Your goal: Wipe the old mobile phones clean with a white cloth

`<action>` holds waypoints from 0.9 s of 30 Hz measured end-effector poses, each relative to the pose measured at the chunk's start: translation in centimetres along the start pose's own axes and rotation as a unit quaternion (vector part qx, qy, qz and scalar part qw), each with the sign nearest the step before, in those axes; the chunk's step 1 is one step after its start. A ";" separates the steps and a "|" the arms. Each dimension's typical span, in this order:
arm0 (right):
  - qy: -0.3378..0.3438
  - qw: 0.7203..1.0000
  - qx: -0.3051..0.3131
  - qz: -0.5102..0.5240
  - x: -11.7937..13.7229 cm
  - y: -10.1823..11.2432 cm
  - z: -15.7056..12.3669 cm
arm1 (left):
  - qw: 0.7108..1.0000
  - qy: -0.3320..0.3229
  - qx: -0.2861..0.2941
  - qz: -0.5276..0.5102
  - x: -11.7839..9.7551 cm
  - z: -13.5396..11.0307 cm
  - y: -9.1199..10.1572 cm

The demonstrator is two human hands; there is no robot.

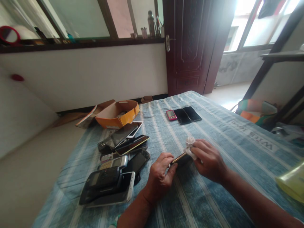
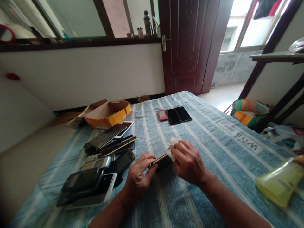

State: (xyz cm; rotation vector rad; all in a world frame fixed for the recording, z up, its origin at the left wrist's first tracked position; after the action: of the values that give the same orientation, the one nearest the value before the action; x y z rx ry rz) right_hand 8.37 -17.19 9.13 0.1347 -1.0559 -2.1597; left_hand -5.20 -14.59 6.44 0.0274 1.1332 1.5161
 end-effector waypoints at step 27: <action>0.064 0.995 0.043 0.062 4.3 -2.2 0.8 | 0.998 -0.043 0.000 0.034 -1.3 0.5 0.7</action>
State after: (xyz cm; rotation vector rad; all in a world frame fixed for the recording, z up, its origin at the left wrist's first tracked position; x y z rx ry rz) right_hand 3.71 -18.55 8.97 0.2385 -1.0566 -1.9690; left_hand -5.06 -15.18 7.84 0.1309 1.0725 1.5612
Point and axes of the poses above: each hand's wrist, its own z-axis towards the middle knuckle, its own y-axis out of the back of the hand, x = y × z, the point moved 10 cm from there along z, towards the middle knuckle, and after that the axes turned 10 degrees about x, right-handed, at the moved point
